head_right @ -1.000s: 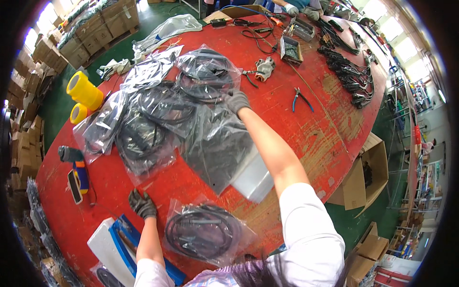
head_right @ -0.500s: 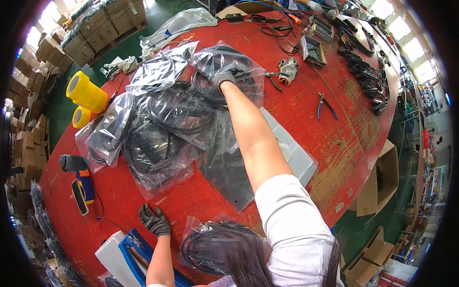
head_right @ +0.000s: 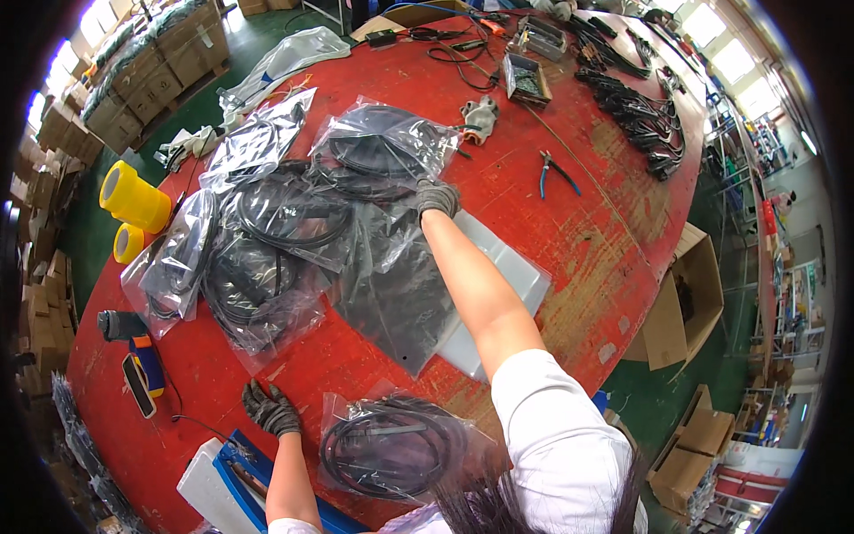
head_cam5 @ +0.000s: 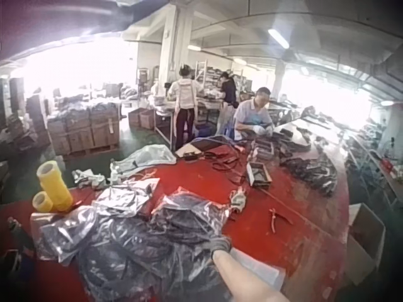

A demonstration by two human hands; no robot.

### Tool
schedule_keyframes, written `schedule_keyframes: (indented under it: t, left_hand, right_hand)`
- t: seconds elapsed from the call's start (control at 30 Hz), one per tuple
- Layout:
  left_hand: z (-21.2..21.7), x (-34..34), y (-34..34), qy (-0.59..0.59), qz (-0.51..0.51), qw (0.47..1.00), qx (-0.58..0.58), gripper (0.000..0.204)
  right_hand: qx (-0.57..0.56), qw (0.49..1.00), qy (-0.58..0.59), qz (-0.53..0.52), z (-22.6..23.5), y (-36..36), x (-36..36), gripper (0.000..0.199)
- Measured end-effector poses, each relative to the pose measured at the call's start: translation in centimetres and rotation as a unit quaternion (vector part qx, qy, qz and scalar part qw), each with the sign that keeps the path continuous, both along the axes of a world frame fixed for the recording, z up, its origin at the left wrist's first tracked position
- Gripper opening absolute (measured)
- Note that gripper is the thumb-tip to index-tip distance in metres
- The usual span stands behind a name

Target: The person places coiled black cables onto a white foam pad and uses a blue handheld heat sealer to seal them inside clear plastic bags. The person repeatedly picks up cables, positions them, seals the bags, and places the finished packages on the table.

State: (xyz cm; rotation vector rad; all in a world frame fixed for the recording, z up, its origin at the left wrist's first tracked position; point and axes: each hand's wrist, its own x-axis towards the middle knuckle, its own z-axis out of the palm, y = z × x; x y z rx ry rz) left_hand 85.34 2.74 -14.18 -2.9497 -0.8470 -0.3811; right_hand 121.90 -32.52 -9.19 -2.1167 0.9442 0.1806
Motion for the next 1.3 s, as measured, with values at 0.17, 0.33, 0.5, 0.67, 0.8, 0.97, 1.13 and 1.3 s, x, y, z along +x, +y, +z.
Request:
schedule_keyframes:
  t: [0.17, 0.33, 0.5, 0.67, 0.8, 0.97, 1.13, 1.3]
  left_hand:
    - [1.0, 0.9, -0.9, -0.008, -0.020, 1.000, -0.023, 0.042]
    - [0.9, 0.2, -0.5, -0.001, 0.009, 1.000, -0.014, 0.042]
    - [0.2, 0.1, -0.4, -0.007, -0.001, 1.000, -0.011, 0.043]
    - [0.3, 0.0, -0.1, 0.002, 0.004, 1.000, -0.008, 0.043]
    - [0.7, 0.1, -0.1, 0.002, 0.010, 1.000, -0.014, 0.043]
    - [1.1, -0.2, -0.2, -0.031, 0.010, 0.999, -0.033, 0.043]
    - [1.1, -0.4, -0.4, -0.033, 0.007, 0.999, -0.028, 0.042]
    - [0.1, -0.6, 0.0, -0.045, -0.015, 0.998, -0.038, 0.043]
  right_hand:
    - [0.156, 0.978, 0.123, -0.068, -7.8, -4.1, 5.4, 0.061]
    - [0.139, 0.987, 0.080, -0.035, -9.9, -1.4, 6.0, 0.043]
    - [0.192, 0.980, -0.002, 0.057, -7.1, -2.6, 5.7, 0.055]
    - [-0.269, 0.903, -0.223, 0.249, -1.7, -0.5, 7.6, 0.042]
    - [-0.205, 0.876, -0.368, 0.236, 7.0, 3.9, 7.4, 0.031]
    - [0.046, 0.867, -0.470, 0.158, 20.0, 9.1, 1.9, 0.024]
    - [0.182, 0.838, -0.441, 0.265, 27.6, 9.7, -7.7, 0.026]
    - [0.314, 0.832, -0.344, 0.301, 28.6, 12.1, -18.0, 0.026]
